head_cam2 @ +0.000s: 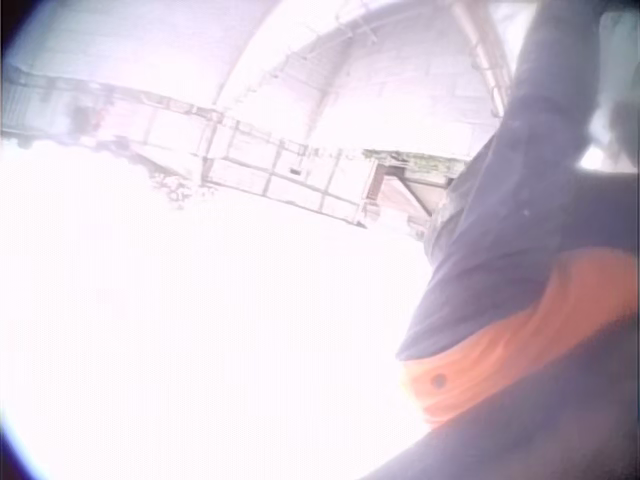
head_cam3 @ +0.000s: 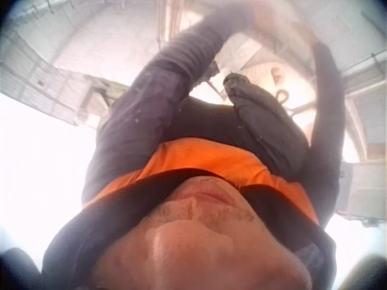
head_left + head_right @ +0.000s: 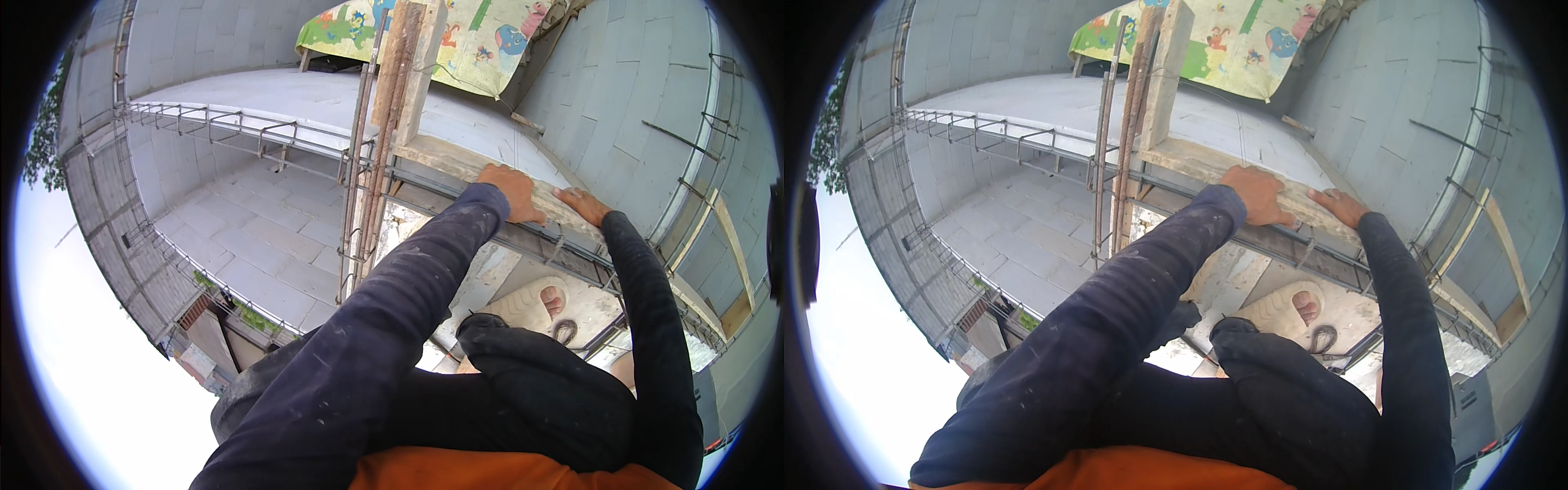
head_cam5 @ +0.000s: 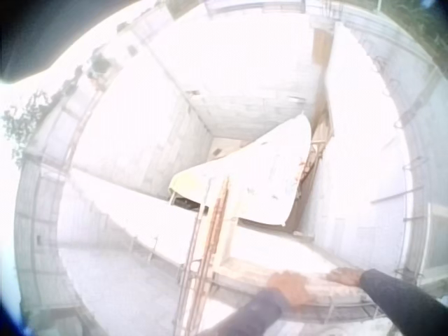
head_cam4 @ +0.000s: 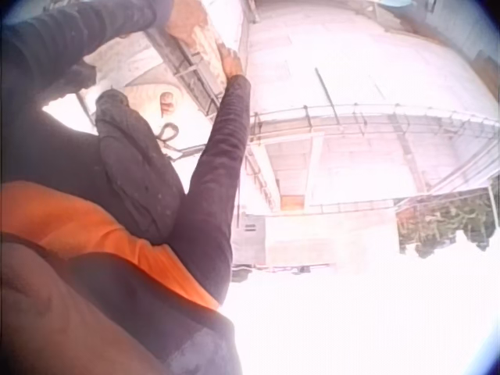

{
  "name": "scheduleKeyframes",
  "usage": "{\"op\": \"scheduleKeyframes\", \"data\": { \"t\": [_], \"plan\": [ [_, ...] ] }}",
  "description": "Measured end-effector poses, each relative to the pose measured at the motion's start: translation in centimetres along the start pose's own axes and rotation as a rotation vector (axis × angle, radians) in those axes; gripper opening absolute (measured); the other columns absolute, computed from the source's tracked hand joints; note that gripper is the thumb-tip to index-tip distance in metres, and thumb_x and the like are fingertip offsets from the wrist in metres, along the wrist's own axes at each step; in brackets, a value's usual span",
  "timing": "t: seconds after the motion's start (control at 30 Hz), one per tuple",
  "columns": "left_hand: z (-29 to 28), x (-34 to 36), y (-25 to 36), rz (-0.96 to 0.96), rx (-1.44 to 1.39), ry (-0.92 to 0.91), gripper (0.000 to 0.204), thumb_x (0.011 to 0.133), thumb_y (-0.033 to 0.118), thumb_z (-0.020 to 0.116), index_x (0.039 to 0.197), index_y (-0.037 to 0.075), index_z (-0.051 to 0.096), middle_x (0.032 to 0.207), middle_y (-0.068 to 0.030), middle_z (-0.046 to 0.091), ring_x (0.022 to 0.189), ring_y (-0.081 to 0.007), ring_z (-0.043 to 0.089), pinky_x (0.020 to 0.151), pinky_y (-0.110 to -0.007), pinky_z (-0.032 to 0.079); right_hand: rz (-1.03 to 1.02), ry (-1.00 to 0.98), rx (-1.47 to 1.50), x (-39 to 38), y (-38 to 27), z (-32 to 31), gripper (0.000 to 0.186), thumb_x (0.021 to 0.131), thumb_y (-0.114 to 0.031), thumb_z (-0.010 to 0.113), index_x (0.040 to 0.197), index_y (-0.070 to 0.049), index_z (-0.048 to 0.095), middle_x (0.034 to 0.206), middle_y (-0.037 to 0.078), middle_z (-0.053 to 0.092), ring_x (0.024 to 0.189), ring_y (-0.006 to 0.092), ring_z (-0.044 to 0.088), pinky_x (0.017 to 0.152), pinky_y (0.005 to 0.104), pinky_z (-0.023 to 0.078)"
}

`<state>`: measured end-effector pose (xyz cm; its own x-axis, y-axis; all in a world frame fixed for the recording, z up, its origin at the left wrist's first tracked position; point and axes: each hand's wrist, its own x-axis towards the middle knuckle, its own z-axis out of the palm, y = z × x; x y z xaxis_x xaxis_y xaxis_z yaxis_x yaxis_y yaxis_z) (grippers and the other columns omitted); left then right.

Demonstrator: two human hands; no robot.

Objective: The person constructs a wooden formwork for concrete by placing a wood plank against a rebar structure and securing it with nails using a hammer.

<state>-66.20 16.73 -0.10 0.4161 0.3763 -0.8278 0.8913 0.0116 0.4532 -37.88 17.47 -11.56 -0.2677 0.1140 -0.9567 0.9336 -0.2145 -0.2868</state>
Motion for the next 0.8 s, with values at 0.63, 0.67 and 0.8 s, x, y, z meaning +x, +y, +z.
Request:
{"op": "scheduleKeyframes", "data": {
  "t": [0.63,0.67,0.8],
  "plan": [
    [-20.6,-10.5,-10.7,0.295,0.252,1.054,0.029,0.095,0.033,0.071,0.093,0.004,0.076,0.079,-0.0101,0.075,0.07,-0.0251,0.073,0.067,-0.037,0.058,0.007,0.03,-0.015,-1.2,-1.5,0.0,0.127,0.084,-0.095,0.039,0.159,0.007,0.038,0.164,0.035,0.035,0.154,0.0456,0.034,0.127,0.0509,0.026],
    [-20.2,-9.6,-9.5,0.35,0.303,0.936,0.032,0.096,0.035,0.069,0.097,0.004,0.076,0.086,-0.0113,0.076,0.078,-0.0278,0.074,0.075,-0.039,0.059,0.004,0.039,-0.017,-1.1,-1.1,-0.2,0.127,0.084,-0.095,0.039,0.159,0.007,0.038,0.164,0.034,0.034,0.155,0.0454,0.033,0.127,0.0507,0.026],
    [-14.6,-3.7,-6.4,0.514,0.441,0.535,0.035,0.099,0.035,0.061,0.114,0.008,0.076,0.109,-0.0155,0.077,0.108,-0.0364,0.072,0.1,-0.047,0.053,0.03,0.002,-0.011,-1.2,-1.6,0.2,0.128,0.085,-0.095,0.039,0.159,0.009,0.036,0.166,0.034,0.032,0.156,0.0446,0.03,0.128,0.0498,0.024]
  ]
}}
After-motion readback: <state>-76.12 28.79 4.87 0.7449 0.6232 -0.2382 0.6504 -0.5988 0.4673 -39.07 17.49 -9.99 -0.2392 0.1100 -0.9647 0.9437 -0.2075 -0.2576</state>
